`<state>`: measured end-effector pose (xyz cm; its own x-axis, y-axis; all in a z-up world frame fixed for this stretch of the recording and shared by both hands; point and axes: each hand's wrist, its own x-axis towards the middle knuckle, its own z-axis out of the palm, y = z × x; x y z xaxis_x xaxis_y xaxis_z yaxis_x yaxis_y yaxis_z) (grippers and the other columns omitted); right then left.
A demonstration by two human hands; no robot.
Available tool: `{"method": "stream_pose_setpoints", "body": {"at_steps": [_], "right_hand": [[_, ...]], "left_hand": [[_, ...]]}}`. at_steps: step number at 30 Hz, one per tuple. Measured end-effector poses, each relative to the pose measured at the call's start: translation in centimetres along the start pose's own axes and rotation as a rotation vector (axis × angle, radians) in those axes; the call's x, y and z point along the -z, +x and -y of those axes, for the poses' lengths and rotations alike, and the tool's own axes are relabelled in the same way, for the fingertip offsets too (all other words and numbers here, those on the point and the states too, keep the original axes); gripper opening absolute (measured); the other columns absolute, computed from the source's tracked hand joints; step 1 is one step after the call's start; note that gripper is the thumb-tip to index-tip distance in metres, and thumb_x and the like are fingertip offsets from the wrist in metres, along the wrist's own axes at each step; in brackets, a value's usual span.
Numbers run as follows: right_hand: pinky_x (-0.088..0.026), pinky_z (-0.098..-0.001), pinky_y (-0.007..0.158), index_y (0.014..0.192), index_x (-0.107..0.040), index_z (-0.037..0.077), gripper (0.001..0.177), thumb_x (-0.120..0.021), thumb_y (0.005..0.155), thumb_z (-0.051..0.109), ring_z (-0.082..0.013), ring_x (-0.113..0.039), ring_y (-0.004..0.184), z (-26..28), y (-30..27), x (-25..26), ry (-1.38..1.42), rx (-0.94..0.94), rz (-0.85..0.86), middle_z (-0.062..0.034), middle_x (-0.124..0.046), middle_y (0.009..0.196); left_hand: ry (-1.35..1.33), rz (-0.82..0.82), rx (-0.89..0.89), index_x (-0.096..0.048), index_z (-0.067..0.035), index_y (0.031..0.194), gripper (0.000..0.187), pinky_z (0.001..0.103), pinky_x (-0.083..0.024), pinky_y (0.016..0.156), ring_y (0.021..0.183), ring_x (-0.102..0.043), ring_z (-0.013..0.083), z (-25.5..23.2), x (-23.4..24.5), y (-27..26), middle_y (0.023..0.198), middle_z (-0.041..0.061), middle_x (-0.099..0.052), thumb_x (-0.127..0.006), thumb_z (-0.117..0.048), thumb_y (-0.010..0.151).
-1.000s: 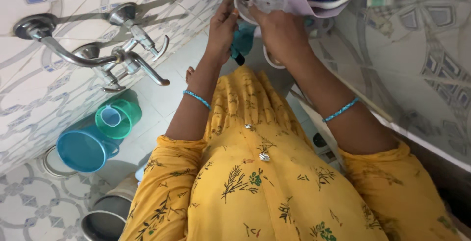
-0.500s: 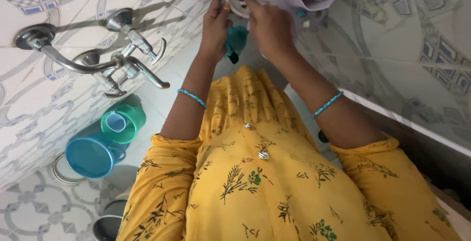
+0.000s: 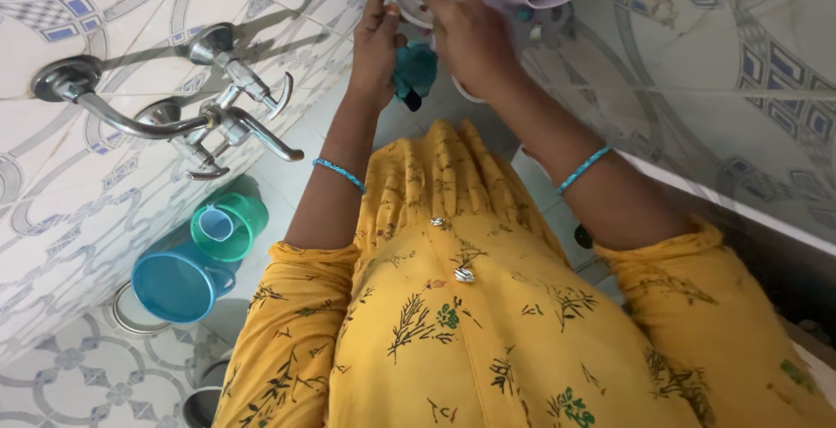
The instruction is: The person scrubs a white plastic wall-mounted caddy with a toothbrush and a wooden stick. They repeatedly scrub the holes and surfaces of the caddy, occasionally rinsing the brush under a running tap. The person also wipes the surrounding tiled wall with a blue cloth.
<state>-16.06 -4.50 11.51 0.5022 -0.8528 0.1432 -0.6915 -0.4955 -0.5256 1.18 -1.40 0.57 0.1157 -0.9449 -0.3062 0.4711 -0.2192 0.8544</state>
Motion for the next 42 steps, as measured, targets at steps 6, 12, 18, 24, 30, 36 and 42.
{"method": "stream_pose_setpoints", "body": {"at_steps": [6, 12, 18, 24, 30, 36, 42], "right_hand": [[-0.053, -0.0538, 0.078, 0.143, -0.060, 0.008, 0.050, -0.066, 0.094, 0.008, -0.0410, -0.071, 0.089, 0.2, 0.2, -1.6, 0.026, 0.025, -0.010, -0.0196, -0.074, 0.094], [-0.055, -0.0500, 0.075, 0.147, -0.057, 0.011, 0.050, -0.065, 0.098, 0.009, -0.0388, -0.071, 0.085, 0.9, 0.3, 1.6, -0.030, 0.041, 0.200, -0.0204, -0.073, 0.093], [-0.057, -0.0510, 0.073, 0.147, -0.055, 0.008, 0.052, -0.061, 0.096, 0.004, -0.0401, -0.072, 0.083, 0.2, 0.2, -0.5, -0.038, -0.048, 0.144, -0.0223, -0.072, 0.090], [-0.056, -0.0543, 0.074, 0.144, -0.056, 0.008, 0.052, -0.058, 0.093, 0.001, -0.0436, -0.071, 0.086, -0.4, -0.1, -3.2, 0.113, -0.056, -0.035, -0.0208, -0.075, 0.094], [-0.056, -0.0560, 0.073, 0.146, -0.056, 0.014, 0.056, -0.063, 0.091, 0.008, -0.0404, -0.073, 0.081, -0.1, 0.0, 0.0, -0.051, 0.038, 0.163, -0.0198, -0.074, 0.085], [-0.058, -0.0507, 0.069, 0.149, -0.054, 0.022, 0.058, -0.063, 0.093, 0.009, -0.0391, -0.073, 0.080, -0.1, 0.5, 1.1, -0.188, 0.013, 0.283, -0.0203, -0.073, 0.090], [-0.056, -0.0550, 0.071, 0.153, -0.048, 0.014, 0.067, -0.063, 0.088, 0.008, -0.0402, -0.073, 0.076, 1.6, 0.8, -0.8, -0.263, -0.117, 0.154, -0.0178, -0.074, 0.082]], "left_hand": [[0.017, 0.004, 0.022, -0.040, -0.013, 0.161, 0.055, 0.023, -0.045, 0.066, 0.074, -0.047, 0.0059, -0.3, 0.2, 0.4, 0.101, -0.003, -0.063, -0.052, -0.008, 0.108], [0.045, -0.019, 0.058, -0.039, -0.014, 0.161, 0.055, 0.024, -0.045, 0.062, 0.069, -0.048, 0.0069, -0.4, 0.4, 0.2, 0.092, -0.002, -0.061, -0.051, -0.008, 0.108], [0.015, -0.007, 0.057, -0.040, -0.012, 0.161, 0.055, 0.023, -0.045, 0.065, 0.071, -0.048, 0.0066, 0.2, 0.4, 0.5, 0.100, -0.003, -0.064, -0.052, -0.007, 0.107], [0.032, -0.009, 0.041, -0.042, -0.014, 0.160, 0.053, 0.024, -0.046, 0.066, 0.073, -0.048, 0.0056, 1.0, 0.6, 1.0, 0.098, -0.003, -0.063, -0.053, -0.010, 0.109], [0.034, -0.014, 0.050, -0.044, -0.014, 0.159, 0.053, 0.023, -0.045, 0.065, 0.072, -0.047, 0.0068, 0.6, 0.7, 1.2, 0.093, -0.002, -0.060, -0.053, -0.007, 0.108], [-0.004, -0.015, 0.084, -0.044, -0.014, 0.158, 0.053, 0.024, -0.042, 0.061, 0.068, -0.045, 0.0071, -0.4, 0.4, 0.7, 0.094, -0.002, -0.061, -0.052, -0.007, 0.107], [0.084, -0.036, 0.075, -0.042, -0.016, 0.159, 0.056, 0.023, -0.047, 0.071, 0.081, -0.053, 0.0063, -0.5, 0.4, 0.3, 0.105, -0.004, -0.066, -0.053, -0.008, 0.105]]}}
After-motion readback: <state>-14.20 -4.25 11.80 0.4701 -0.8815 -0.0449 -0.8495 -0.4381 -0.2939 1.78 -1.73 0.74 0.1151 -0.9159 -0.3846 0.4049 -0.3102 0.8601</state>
